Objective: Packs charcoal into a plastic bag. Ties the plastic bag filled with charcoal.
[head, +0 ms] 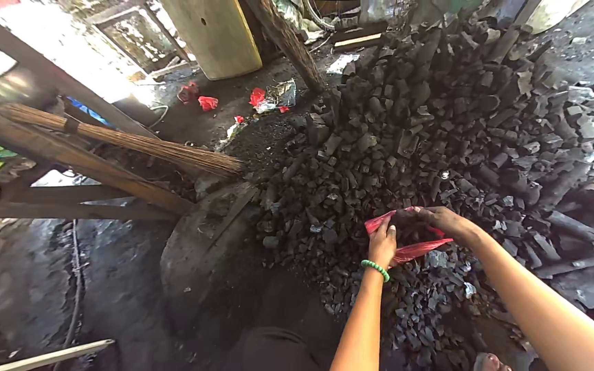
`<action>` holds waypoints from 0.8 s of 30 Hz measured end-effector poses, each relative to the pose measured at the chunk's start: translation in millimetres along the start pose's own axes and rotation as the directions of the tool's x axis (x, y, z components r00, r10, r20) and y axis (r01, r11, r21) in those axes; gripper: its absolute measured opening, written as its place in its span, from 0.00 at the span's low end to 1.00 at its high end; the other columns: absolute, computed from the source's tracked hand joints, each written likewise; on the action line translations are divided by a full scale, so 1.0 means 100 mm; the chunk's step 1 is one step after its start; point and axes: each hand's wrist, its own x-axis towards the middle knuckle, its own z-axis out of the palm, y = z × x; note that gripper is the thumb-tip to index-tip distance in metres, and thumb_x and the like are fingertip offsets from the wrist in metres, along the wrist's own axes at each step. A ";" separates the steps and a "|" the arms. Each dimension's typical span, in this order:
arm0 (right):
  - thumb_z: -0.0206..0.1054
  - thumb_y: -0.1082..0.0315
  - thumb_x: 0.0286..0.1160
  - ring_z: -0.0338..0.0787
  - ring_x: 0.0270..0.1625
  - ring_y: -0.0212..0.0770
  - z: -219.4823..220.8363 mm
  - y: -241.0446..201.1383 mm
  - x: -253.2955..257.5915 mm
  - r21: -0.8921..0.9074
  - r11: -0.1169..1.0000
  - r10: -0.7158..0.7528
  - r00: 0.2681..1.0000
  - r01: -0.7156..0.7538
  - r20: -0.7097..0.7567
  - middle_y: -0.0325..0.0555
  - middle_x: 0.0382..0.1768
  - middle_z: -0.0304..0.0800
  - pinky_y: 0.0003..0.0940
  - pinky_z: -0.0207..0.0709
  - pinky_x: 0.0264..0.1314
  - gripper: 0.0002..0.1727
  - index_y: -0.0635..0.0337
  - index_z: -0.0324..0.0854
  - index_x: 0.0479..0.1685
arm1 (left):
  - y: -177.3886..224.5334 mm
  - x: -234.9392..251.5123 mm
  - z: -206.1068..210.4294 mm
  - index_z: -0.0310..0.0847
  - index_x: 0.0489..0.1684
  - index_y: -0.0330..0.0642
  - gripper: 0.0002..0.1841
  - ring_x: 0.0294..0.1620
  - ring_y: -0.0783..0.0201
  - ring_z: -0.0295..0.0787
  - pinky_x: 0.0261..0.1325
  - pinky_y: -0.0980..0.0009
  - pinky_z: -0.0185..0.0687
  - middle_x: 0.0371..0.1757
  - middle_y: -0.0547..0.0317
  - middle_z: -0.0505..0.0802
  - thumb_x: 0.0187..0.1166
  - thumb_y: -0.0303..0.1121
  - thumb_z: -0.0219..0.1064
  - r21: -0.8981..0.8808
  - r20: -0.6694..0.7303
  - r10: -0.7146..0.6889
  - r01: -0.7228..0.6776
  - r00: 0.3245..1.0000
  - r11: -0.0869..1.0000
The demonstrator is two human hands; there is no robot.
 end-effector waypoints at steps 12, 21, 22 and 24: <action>0.55 0.64 0.91 0.78 0.77 0.71 -0.10 -0.24 -0.37 -0.578 0.808 -0.169 0.985 0.117 -0.037 0.62 0.94 0.45 0.66 0.72 0.75 0.28 0.67 0.64 0.87 | 0.31 -0.55 -0.21 0.79 0.76 0.43 0.26 0.78 0.32 0.69 0.65 0.40 0.77 0.91 0.39 0.59 0.77 0.20 0.66 0.879 -0.078 0.151 -0.004 0.985 0.477; 0.69 0.67 0.81 0.89 0.59 0.67 -0.27 1.02 -0.19 -0.157 0.986 -0.091 0.966 0.054 -0.240 0.70 0.55 0.89 0.70 0.77 0.64 0.17 0.68 0.83 0.63 | 0.38 -0.59 -0.52 0.84 0.52 0.33 0.07 0.35 0.66 0.87 0.41 0.71 0.85 0.38 0.53 0.91 0.82 0.24 0.64 -0.547 -0.166 0.015 -0.104 0.986 0.831; 0.73 0.66 0.77 0.85 0.66 0.68 -0.16 1.18 -0.16 -0.163 0.985 -0.096 0.973 0.061 -0.211 0.71 0.60 0.87 0.68 0.72 0.71 0.22 0.70 0.82 0.66 | 0.52 -0.66 -0.56 0.83 0.51 0.36 0.06 0.30 0.67 0.87 0.36 0.73 0.86 0.34 0.56 0.90 0.84 0.26 0.62 -0.716 -0.107 -0.026 -0.059 0.994 0.696; 0.82 0.60 0.67 0.72 0.79 0.74 0.06 1.46 -0.08 -0.187 0.982 -0.061 0.972 0.018 -0.225 0.77 0.76 0.72 0.67 0.63 0.82 0.40 0.70 0.73 0.78 | 0.77 -0.90 -0.71 0.81 0.51 0.41 0.06 0.30 0.67 0.88 0.35 0.72 0.87 0.33 0.58 0.89 0.87 0.30 0.59 -0.795 -0.022 -0.008 -0.013 1.000 0.606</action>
